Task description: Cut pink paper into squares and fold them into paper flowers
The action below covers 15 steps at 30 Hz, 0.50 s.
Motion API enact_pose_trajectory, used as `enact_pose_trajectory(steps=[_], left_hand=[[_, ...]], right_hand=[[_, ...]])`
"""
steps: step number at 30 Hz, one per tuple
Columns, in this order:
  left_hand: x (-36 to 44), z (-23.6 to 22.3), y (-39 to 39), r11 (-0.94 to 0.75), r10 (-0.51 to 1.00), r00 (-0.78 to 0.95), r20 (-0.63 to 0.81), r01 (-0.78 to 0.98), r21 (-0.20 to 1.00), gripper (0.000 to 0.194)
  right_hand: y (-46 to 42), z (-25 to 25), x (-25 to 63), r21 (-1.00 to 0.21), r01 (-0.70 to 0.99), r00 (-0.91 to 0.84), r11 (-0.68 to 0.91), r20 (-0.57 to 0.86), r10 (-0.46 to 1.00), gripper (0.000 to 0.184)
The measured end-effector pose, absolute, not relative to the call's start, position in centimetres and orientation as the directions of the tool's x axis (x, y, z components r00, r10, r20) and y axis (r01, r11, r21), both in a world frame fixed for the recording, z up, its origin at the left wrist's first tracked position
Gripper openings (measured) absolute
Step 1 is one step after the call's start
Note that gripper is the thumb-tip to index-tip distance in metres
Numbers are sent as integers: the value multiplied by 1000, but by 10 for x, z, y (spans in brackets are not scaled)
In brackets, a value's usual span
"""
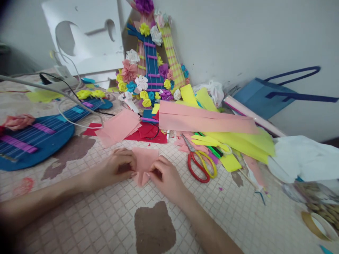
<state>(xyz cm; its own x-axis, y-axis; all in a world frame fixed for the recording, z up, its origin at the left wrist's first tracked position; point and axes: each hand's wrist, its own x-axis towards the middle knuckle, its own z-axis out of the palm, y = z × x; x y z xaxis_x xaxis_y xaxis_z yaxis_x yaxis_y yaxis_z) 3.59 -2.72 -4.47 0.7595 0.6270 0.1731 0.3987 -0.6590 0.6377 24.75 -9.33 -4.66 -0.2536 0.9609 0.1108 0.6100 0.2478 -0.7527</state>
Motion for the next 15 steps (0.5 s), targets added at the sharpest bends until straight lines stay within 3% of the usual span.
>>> enact_pose_trajectory(steps=[5,15], left_hand=[[43,-47,-37,-611,719,681,142,521,596,11],[47,-57,-45,-619,758,615,217,572,538,4]], right_hand=[[-93,-52,240,-732,637,-198,243,149,969,13],[-94,-54,239,-687,683,-194,248,156,968,12]])
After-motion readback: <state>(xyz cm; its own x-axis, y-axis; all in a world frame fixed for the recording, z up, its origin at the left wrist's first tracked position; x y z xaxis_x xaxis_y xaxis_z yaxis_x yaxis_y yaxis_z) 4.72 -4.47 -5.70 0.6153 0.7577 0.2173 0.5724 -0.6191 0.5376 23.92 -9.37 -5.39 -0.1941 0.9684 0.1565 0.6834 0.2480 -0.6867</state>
